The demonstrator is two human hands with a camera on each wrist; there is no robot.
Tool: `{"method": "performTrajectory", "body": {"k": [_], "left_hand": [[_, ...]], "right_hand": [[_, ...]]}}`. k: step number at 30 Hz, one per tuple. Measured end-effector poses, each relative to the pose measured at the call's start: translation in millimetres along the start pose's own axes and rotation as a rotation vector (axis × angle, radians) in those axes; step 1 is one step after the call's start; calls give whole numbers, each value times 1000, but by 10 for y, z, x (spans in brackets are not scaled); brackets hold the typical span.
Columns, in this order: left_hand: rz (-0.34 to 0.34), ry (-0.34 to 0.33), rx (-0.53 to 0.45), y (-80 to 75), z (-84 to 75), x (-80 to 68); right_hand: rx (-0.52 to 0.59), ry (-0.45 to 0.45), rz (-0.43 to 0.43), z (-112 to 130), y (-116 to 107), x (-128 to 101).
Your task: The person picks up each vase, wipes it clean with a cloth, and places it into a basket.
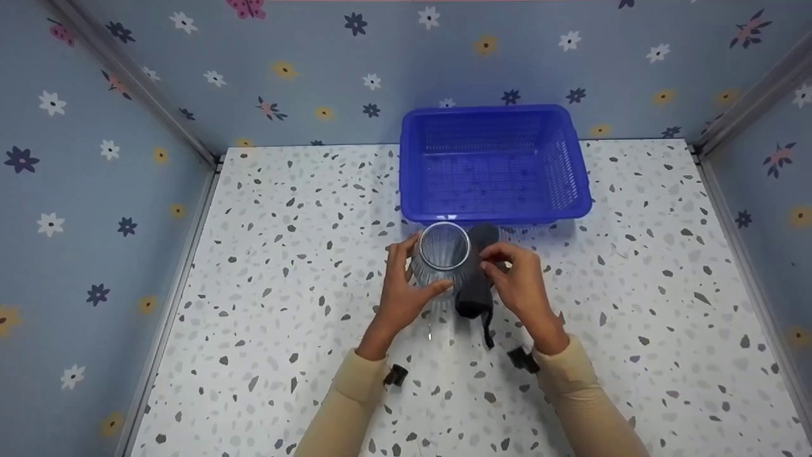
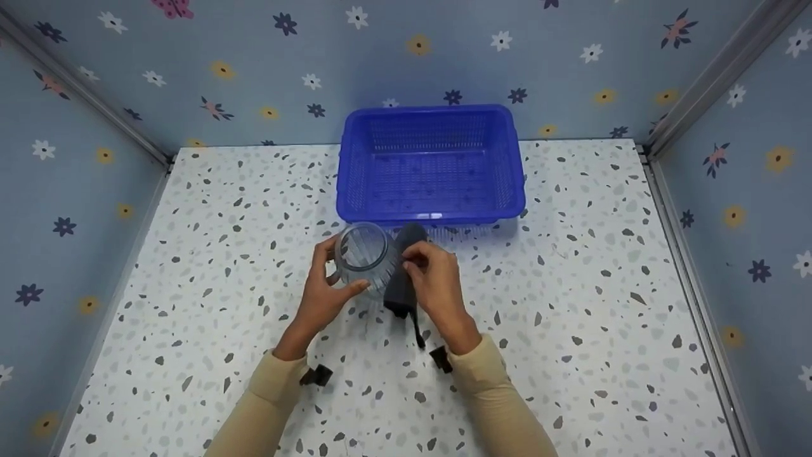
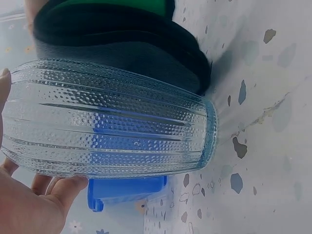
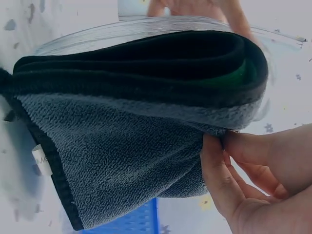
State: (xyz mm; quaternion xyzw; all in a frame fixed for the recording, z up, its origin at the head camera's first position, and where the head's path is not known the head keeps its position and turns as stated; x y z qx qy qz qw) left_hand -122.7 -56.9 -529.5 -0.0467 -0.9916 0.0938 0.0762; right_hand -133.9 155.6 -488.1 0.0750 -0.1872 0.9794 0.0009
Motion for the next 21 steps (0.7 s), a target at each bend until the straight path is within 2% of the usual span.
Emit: {"method": "performTrajectory", "body": {"k": [6, 12, 21], "left_hand": [[4, -9, 18, 3, -9, 0], [11, -18, 27, -6, -16, -12], [5, -9, 24, 2, 2, -10]], "right_hand": [[-63, -2, 8, -334, 147, -15], [-112, 11, 56, -661, 320, -21], [-143, 13, 79, -729, 351, -18]]}}
Point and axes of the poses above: each hand's wrist, its own x-axis towards the middle knuckle, its own y-axis out of the palm, z = x × y, the point moved 3 cm from there along x, towards the middle knuckle, and after that the axes turned 3 degrees about x, right-handed, at the moved point
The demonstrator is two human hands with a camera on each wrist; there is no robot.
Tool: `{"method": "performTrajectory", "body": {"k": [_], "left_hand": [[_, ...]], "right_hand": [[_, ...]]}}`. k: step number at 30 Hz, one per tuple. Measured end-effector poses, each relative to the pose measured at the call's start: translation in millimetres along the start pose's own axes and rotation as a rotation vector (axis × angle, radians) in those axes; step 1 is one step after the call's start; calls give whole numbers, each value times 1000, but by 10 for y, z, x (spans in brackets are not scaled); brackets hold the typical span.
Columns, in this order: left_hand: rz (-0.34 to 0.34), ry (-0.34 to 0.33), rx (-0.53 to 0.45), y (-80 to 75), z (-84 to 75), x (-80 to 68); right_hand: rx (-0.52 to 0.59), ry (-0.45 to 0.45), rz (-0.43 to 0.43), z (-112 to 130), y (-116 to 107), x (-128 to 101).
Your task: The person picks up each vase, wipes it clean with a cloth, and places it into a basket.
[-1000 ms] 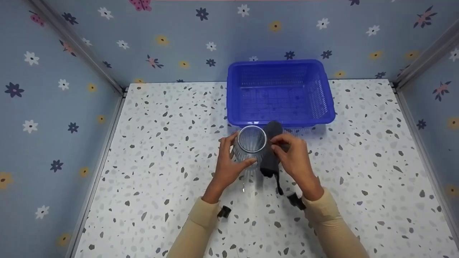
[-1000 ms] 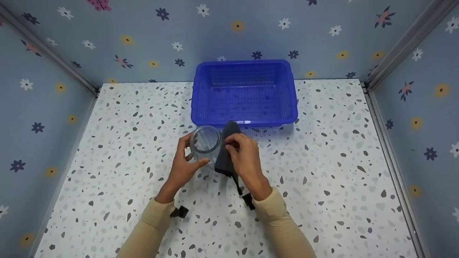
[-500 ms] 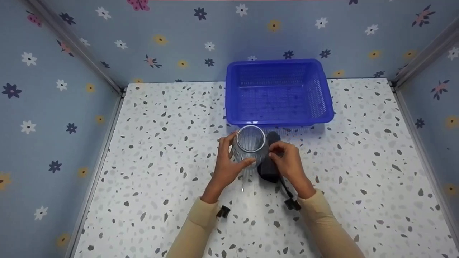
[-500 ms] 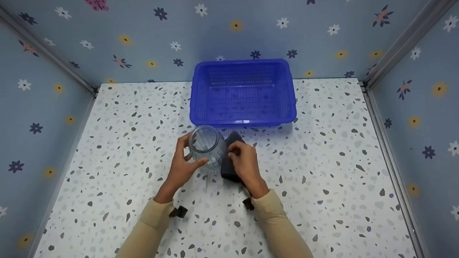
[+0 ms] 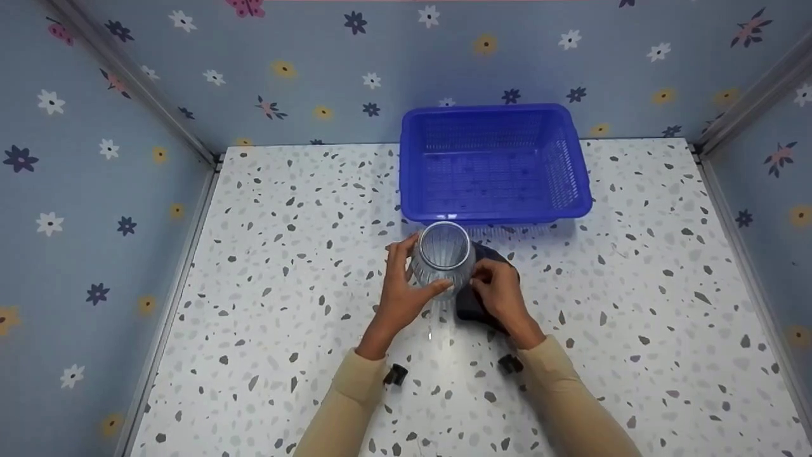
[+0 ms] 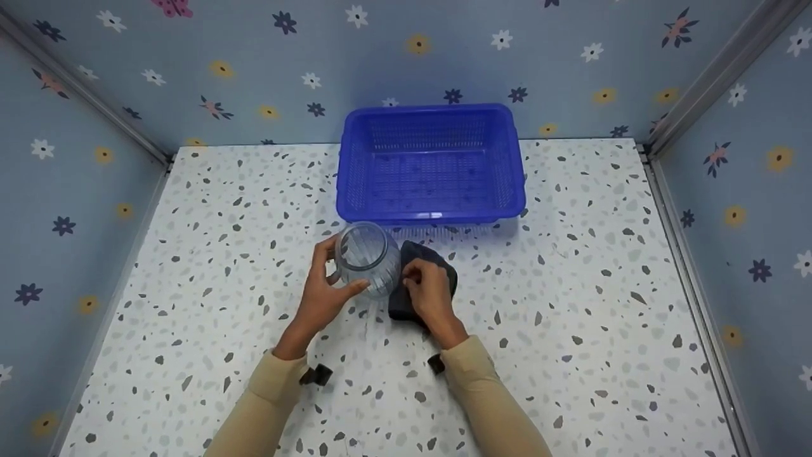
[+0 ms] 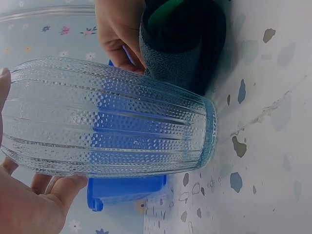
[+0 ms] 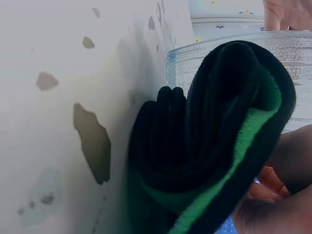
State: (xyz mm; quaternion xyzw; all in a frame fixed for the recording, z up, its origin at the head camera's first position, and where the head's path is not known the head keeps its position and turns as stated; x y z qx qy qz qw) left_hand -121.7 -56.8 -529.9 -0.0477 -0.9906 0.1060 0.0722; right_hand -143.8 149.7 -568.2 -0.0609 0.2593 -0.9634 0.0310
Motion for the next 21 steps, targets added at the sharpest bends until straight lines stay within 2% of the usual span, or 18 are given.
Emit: {"method": "performTrajectory", "body": {"k": [9, 21], "left_hand": [[3, -10, 10, 10, -26, -1], [4, 2, 12, -9, -19, -3]], "right_hand": [[27, 19, -45, 77, -63, -16], [179, 0, -119, 608, -397, -48]]}}
Point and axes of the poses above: each hand's wrist, its own x-axis towards the middle knuckle, its own y-axis out of the palm, z = x × y, the point moved 3 cm from there along x, towards the middle knuckle, and after that the axes turned 3 degrees about x, right-handed, at the moved point
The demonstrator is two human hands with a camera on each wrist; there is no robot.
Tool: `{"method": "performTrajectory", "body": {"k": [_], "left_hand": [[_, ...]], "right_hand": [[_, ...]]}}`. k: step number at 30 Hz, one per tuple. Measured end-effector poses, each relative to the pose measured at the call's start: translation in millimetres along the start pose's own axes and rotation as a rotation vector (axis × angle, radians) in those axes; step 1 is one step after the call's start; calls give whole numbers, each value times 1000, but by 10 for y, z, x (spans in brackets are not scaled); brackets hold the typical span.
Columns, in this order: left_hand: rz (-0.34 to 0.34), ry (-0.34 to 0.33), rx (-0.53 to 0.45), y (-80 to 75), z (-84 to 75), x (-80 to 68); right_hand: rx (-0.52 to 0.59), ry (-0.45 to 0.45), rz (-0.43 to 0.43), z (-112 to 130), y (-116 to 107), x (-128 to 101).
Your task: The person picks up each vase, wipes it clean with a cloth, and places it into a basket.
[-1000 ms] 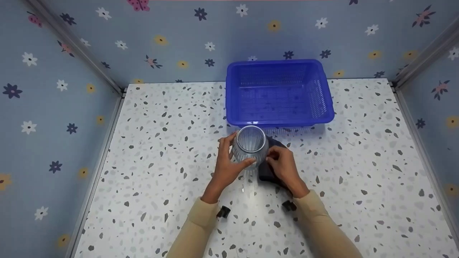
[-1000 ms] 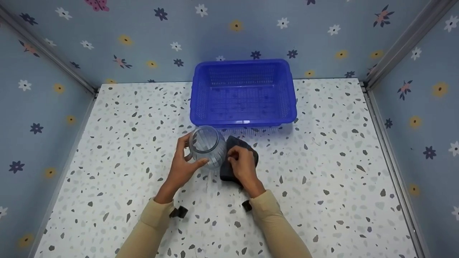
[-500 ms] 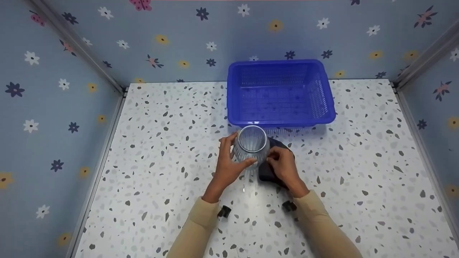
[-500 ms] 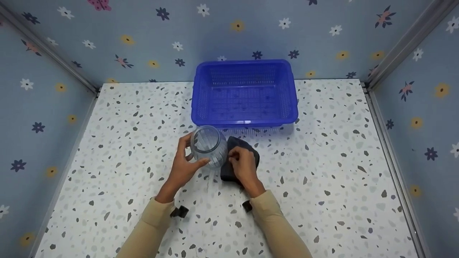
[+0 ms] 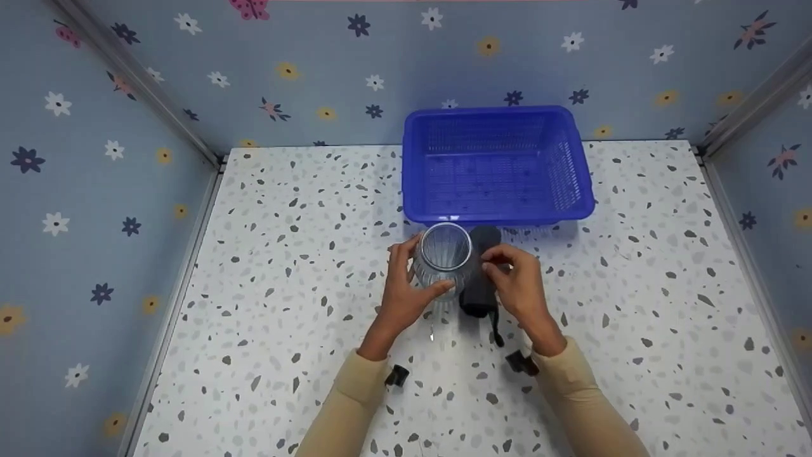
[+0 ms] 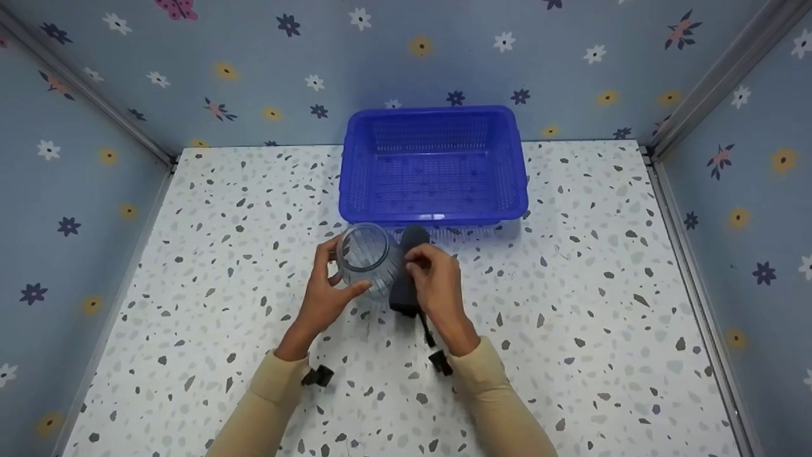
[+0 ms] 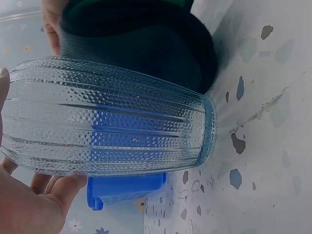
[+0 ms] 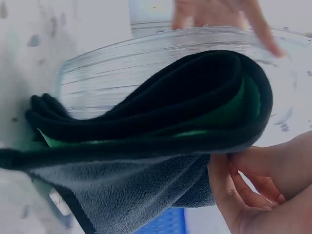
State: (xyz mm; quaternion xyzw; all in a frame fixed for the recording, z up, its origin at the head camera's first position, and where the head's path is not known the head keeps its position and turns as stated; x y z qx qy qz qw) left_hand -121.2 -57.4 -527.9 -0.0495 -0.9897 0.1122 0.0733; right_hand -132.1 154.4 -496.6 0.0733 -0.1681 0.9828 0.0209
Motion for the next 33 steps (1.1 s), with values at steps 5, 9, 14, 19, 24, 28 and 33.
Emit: {"method": "performTrajectory", "body": {"k": [5, 9, 14, 19, 24, 28, 33], "left_hand": [[-3, 2, 8, 2, -7, 3], [-7, 9, 10, 9, -13, 4], [-12, 14, 20, 17, -13, 6], [-44, 27, 23, 25, -7, 1], [-117, 26, 63, 59, -34, -22], [-126, 30, 129, 64, -53, -26], [-2, 69, 14, -10, -28, 18]], "right_hand": [[2, -47, -49, 209, -24, -4], [-3, -77, -57, 341, -24, 0], [6, -91, -62, 379, -23, 2], [25, -96, -46, 346, -28, 0], [60, -85, -29, 307, -37, -12], [81, -91, -26, 284, -40, -28], [95, -87, -19, 261, -53, -37]]}}
Point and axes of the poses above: each hand's wrist, its own x-axis towards the middle knuckle, its own y-axis out of the palm, z = x × y, the point moved 3 cm from there along x, towards the middle knuckle, and after that the axes turned 3 degrees about x, right-handed, at the moved point
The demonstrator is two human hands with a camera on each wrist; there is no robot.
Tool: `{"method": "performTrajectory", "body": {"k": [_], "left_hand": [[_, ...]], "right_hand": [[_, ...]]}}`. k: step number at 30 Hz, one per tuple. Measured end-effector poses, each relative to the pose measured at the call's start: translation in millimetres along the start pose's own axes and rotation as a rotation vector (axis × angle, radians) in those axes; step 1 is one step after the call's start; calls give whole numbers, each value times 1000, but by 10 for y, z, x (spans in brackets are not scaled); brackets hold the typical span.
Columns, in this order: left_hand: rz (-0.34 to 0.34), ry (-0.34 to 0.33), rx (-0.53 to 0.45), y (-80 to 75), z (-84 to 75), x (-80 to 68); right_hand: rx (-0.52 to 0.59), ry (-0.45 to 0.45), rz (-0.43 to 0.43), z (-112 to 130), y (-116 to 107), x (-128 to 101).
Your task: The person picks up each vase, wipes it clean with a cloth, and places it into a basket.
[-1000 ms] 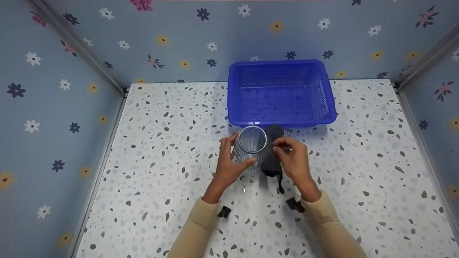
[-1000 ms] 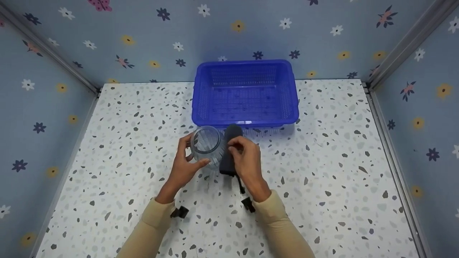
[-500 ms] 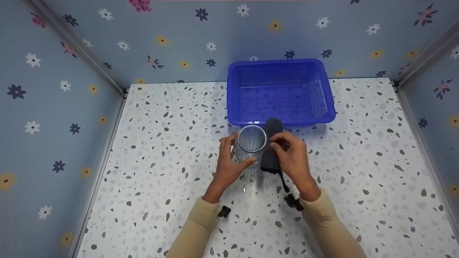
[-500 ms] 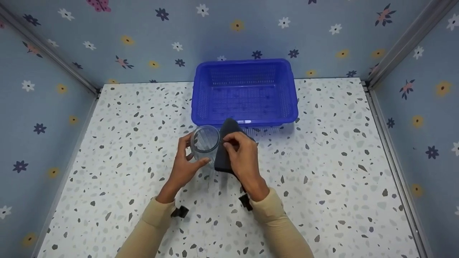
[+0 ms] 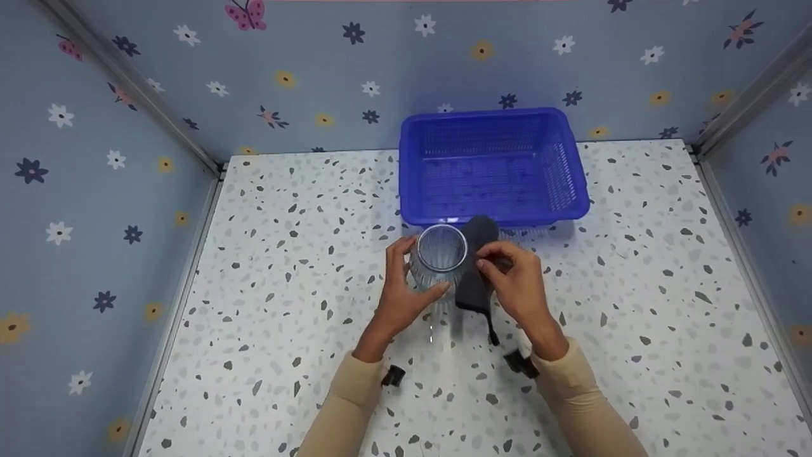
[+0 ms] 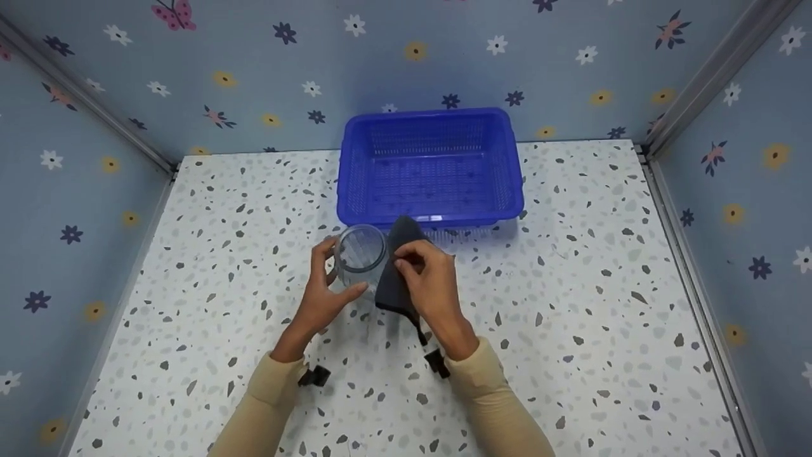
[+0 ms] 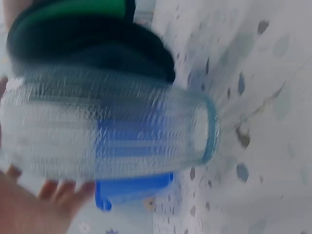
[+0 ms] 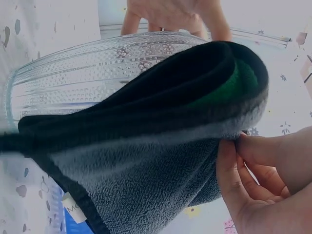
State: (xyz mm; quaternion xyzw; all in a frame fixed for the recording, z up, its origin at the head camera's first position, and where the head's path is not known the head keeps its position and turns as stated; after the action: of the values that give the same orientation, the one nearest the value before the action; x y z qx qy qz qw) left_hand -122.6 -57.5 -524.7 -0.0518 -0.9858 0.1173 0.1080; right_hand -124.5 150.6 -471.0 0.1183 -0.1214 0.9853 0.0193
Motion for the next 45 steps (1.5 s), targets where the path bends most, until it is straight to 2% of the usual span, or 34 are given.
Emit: {"method": "performTrajectory", "body": {"k": [4, 9, 12, 17, 21, 25, 31, 40, 45], "left_hand": [[78, -11, -112, -47, 47, 17], [49, -1, -82, -35, 39, 3], [-9, 19, -19, -3, 16, -19], [-123, 34, 155, 63, -36, -74], [-135, 65, 229, 59, -57, -77], [-94, 101, 185, -15, -73, -26], [-33, 31, 115, -69, -69, 26], [-55, 35, 123, -48, -62, 28], [-55, 29, 115, -40, -44, 36]], "right_hand": [[-3, 17, -1, -6, -7, 1], [-5, 24, 7, 24, -14, 1], [-1, 27, 21, 49, -10, -17], [4, 17, 34, 59, 12, -32], [3, 2, 28, 50, 23, -25], [-10, -41, 24, 36, 33, -20], [-48, -109, 23, 33, 45, -1], [-96, -122, 63, 94, 26, 1], [-164, -136, 44, 96, 41, 28]]}}
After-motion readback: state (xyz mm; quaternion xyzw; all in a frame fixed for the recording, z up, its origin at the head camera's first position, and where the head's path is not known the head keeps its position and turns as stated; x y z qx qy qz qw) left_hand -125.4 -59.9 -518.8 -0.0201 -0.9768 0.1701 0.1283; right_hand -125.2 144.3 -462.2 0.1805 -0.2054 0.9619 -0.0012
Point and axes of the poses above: each hand's wrist, its own x-axis towards the middle knuckle, its own y-axis out of the palm, z = x × y, the point moved 3 cm from there along x, towards the middle knuckle, and after that the axes turned 3 degrees about x, right-handed, at the moved point
